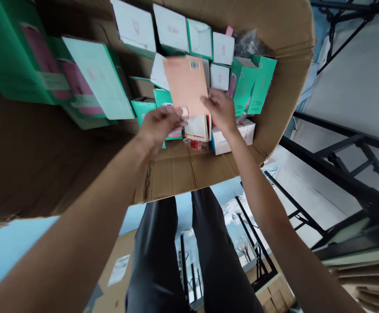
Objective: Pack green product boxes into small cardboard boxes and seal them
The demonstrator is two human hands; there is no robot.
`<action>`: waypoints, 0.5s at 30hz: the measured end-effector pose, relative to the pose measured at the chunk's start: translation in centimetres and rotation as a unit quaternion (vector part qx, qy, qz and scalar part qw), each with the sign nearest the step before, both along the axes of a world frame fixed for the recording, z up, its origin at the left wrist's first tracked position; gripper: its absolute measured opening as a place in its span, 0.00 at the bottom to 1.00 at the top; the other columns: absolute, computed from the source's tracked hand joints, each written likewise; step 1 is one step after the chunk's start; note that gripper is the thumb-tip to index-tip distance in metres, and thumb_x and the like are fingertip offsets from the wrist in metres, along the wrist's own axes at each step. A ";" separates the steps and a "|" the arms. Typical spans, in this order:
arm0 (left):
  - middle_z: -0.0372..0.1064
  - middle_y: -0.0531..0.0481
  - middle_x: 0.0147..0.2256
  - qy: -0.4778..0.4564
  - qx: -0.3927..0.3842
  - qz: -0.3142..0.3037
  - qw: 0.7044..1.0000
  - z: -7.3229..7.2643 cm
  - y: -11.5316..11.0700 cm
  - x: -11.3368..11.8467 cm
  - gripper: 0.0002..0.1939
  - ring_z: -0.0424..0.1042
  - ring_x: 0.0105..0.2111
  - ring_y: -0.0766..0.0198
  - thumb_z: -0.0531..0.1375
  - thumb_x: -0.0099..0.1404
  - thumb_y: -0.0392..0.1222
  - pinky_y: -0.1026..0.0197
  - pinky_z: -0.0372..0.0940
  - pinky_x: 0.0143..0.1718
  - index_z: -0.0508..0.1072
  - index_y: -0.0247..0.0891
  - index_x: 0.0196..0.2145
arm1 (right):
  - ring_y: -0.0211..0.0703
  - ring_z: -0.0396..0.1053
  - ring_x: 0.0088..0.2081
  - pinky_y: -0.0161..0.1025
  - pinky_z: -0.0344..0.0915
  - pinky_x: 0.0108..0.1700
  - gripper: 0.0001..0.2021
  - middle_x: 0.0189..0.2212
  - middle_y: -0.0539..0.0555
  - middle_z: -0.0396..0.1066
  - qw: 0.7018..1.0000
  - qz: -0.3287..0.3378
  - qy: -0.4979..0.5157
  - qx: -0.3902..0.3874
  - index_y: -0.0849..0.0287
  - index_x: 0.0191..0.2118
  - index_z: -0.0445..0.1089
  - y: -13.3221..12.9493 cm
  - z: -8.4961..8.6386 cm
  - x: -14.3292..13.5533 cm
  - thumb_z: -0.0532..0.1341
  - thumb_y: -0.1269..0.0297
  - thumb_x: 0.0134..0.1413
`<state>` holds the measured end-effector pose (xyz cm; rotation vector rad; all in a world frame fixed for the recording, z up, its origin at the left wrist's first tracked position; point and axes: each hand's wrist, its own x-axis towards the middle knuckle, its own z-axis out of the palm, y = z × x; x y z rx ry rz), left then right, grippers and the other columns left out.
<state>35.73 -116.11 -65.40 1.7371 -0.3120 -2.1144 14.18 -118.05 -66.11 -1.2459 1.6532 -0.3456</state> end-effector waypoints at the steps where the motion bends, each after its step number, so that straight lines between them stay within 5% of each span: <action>1: 0.84 0.45 0.38 -0.011 0.030 -0.021 0.999 0.1 1.6 0.3 0.12 0.85 0.36 0.61 0.75 0.71 0.45 0.53 0.82 0.49 0.79 0.36 0.41 | 0.48 0.81 0.55 0.46 0.77 0.59 0.19 0.46 0.52 0.83 0.999 -0.024 0.032 0.023 0.54 0.51 0.75 1.8 1.2 0.4 0.61 0.42 0.79; 4: 0.84 0.44 0.37 -0.060 0.083 -0.066 0.993 -0.5 5.0 -0.2 0.09 0.85 0.38 0.57 0.74 0.67 0.40 0.52 0.82 0.48 0.82 0.36 0.42 | 0.49 0.82 0.47 0.46 0.78 0.54 0.07 0.46 0.54 0.83 0.984 -0.070 0.131 0.097 0.54 0.47 0.73 6.1 4.4 2.2 0.68 0.57 0.75; 7: 0.86 0.43 0.44 -0.127 0.071 -0.108 0.983 -1.9 5.7 -2.2 0.13 0.85 0.46 0.54 0.69 0.67 0.36 0.48 0.79 0.58 0.83 0.36 0.49 | 0.51 0.81 0.49 0.47 0.77 0.57 0.04 0.46 0.55 0.82 0.966 -0.061 0.216 0.125 0.53 0.45 0.72 7.7 5.5 3.5 0.66 0.64 0.76; 11: 0.86 0.41 0.48 -0.153 0.023 -0.164 0.974 -3.7 4.3 -4.7 0.14 0.82 0.57 0.47 0.68 0.62 0.28 0.43 0.71 0.69 0.85 0.38 0.45 | 0.53 0.80 0.55 0.48 0.76 0.60 0.02 0.50 0.60 0.80 0.944 -0.017 0.282 0.172 0.56 0.47 0.73 6.7 3.4 3.6 0.66 0.65 0.74; 15: 0.85 0.44 0.43 -0.137 0.001 -0.147 0.980 -4.3 3.2 -4.8 0.13 0.82 0.56 0.48 0.66 0.61 0.25 0.50 0.73 0.64 0.84 0.40 0.37 | 0.62 0.76 0.65 0.59 0.75 0.66 0.17 0.62 0.71 0.74 0.945 -0.044 0.291 0.144 0.60 0.60 0.70 5.3 0.4 3.6 0.68 0.63 0.70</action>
